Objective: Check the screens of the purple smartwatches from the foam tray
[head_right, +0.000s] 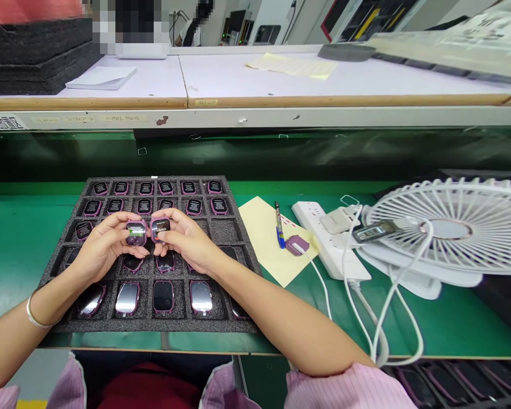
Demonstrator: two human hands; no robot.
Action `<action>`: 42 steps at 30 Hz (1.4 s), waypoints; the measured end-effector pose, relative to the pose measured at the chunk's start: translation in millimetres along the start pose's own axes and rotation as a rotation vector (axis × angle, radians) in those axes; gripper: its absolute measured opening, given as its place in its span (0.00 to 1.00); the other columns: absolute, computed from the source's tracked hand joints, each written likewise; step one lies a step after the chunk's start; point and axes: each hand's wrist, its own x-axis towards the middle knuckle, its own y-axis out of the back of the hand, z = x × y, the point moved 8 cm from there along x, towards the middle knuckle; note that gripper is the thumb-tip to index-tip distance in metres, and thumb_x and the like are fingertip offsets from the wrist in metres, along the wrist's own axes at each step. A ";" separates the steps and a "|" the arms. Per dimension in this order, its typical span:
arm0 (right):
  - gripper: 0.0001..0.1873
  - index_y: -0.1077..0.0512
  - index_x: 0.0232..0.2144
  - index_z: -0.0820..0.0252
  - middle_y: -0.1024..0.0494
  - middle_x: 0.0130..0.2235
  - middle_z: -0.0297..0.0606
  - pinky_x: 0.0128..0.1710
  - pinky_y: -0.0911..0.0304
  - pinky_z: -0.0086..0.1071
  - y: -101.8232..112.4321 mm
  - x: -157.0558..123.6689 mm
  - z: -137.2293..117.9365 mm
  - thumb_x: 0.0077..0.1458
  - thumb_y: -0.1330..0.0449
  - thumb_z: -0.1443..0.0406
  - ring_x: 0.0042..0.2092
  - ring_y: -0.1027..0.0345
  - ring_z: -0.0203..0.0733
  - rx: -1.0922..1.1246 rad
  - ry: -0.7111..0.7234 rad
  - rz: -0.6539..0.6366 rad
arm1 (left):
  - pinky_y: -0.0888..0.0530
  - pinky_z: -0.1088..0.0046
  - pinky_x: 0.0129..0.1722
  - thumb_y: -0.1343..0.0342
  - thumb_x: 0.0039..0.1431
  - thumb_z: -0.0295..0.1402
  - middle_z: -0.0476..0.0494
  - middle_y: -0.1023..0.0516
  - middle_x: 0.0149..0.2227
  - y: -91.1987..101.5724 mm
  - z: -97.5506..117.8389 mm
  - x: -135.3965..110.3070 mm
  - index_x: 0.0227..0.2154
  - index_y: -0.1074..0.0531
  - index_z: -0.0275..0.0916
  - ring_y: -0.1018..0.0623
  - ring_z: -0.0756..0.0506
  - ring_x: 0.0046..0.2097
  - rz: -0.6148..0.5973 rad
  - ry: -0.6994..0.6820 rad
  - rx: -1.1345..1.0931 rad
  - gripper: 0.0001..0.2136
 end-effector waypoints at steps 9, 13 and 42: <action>0.18 0.31 0.47 0.58 0.21 0.31 0.30 0.30 0.29 0.28 -0.5 0.0 1.1 0.54 0.33 0.66 0.28 0.24 0.35 -0.010 -0.005 -0.006 | 0.18 0.69 0.30 0.35 0.51 0.31 0.48 0.20 0.37 0.1 1.6 0.6 0.43 0.28 0.37 0.16 0.45 0.27 0.026 -0.016 0.045 0.16; 0.18 0.30 0.47 0.57 0.21 0.32 0.30 0.30 0.29 0.29 -0.4 0.2 1.1 0.55 0.33 0.65 0.29 0.24 0.35 -0.020 0.004 -0.013 | 0.18 0.70 0.31 0.35 0.50 0.31 0.48 0.20 0.36 0.8 1.4 0.9 0.43 0.28 0.37 0.16 0.45 0.27 0.041 -0.017 0.058 0.17; 0.32 0.34 0.54 0.52 0.21 0.42 0.33 0.41 0.26 0.34 -2.8 3.3 -2.7 0.48 0.31 0.71 0.35 0.22 0.37 0.008 0.063 -0.023 | 0.25 0.78 0.37 0.34 0.49 0.18 0.48 0.22 0.38 -65.9 47.7 -62.1 0.52 0.23 0.51 0.23 0.50 0.38 -0.364 -0.079 -0.023 0.29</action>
